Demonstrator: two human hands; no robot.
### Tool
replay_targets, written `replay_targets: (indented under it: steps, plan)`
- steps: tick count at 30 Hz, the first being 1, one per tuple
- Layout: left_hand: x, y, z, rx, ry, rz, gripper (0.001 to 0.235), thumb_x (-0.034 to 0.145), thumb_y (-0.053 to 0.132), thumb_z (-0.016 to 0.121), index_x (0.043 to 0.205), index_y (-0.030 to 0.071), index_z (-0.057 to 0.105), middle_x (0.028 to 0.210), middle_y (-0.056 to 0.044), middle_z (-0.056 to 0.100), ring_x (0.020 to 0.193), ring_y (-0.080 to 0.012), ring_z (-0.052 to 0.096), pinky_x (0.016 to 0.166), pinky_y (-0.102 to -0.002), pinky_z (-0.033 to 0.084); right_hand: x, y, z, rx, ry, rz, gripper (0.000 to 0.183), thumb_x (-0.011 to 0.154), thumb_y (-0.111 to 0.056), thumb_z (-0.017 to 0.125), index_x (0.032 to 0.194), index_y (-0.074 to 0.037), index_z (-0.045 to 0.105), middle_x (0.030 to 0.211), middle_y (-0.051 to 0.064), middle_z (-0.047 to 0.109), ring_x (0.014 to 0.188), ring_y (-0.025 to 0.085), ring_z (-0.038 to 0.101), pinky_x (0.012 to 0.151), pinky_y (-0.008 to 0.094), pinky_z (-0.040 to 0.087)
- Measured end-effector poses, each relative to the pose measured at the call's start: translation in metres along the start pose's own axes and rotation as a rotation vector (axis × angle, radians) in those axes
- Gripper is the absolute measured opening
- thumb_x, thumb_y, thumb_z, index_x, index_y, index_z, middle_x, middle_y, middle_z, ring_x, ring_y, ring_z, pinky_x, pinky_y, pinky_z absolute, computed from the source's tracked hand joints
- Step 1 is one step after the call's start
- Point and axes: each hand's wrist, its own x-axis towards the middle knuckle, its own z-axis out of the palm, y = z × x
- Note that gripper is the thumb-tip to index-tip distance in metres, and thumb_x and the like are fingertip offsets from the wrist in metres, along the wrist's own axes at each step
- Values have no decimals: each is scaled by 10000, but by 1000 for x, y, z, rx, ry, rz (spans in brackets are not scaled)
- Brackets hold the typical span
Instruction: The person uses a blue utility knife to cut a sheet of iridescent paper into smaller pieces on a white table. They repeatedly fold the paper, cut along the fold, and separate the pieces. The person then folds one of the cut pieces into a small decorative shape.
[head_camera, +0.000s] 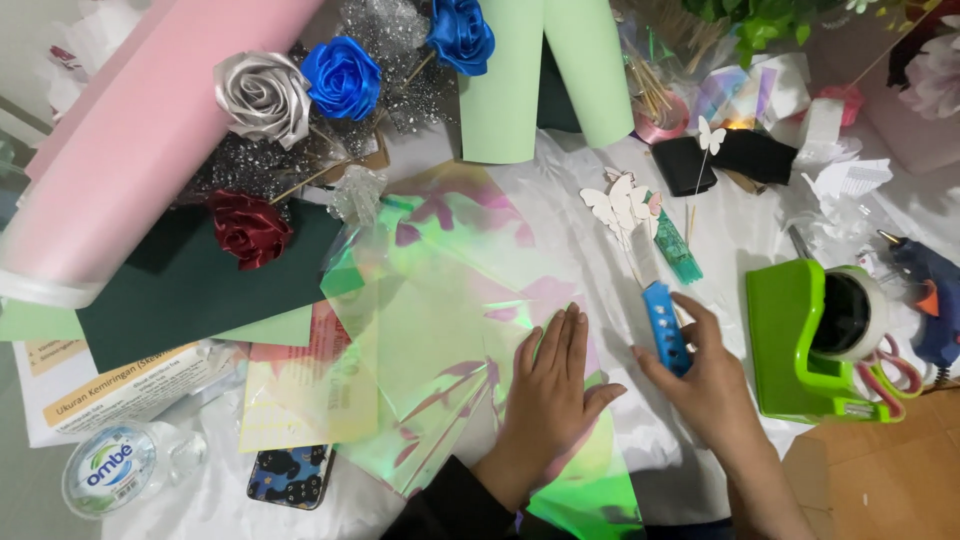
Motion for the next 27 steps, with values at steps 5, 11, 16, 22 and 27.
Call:
replay_targets:
  steps: [5,11,16,22,27]
  plan:
    - [-2,0,4,37,-2,0,714,1046,532,503,1472,-41,485,1577,-213,472,1474,-311,440,1209,-459,297,26,37,-15,-100,229,-82,729,904,-171,648,1546,-62,322,1215,251,606,910,483,649,772,558,474]
    - [-4,-5,21,4,14,-84,461,1062,410,468,1267,27,621,1552,-204,478,1444,-324,455,1169,-460,321,63,84,2,-323,372,-274,570,951,-102,527,1479,67,393,1221,367,601,1010,569,633,787,618,518]
    - [-2,-19,35,-71,13,-145,341,1059,303,440,1204,54,622,1552,-166,448,1476,-315,402,1145,-467,320,100,131,21,-730,653,-533,537,924,-75,632,1414,120,530,1027,258,676,921,404,720,811,434,611]
    - [2,-29,34,5,107,-103,259,985,138,487,1163,53,655,1498,-167,510,1455,-321,444,1108,-458,383,95,124,17,-646,560,-483,540,969,-122,661,1452,99,565,1089,275,658,964,405,683,804,426,580]
    - [-6,-37,48,24,59,-68,241,977,139,536,1164,107,684,1367,-90,572,1333,-286,525,978,-432,465,86,118,18,-681,519,-437,507,1029,-147,634,1455,120,573,1219,318,658,1091,397,669,893,403,565]
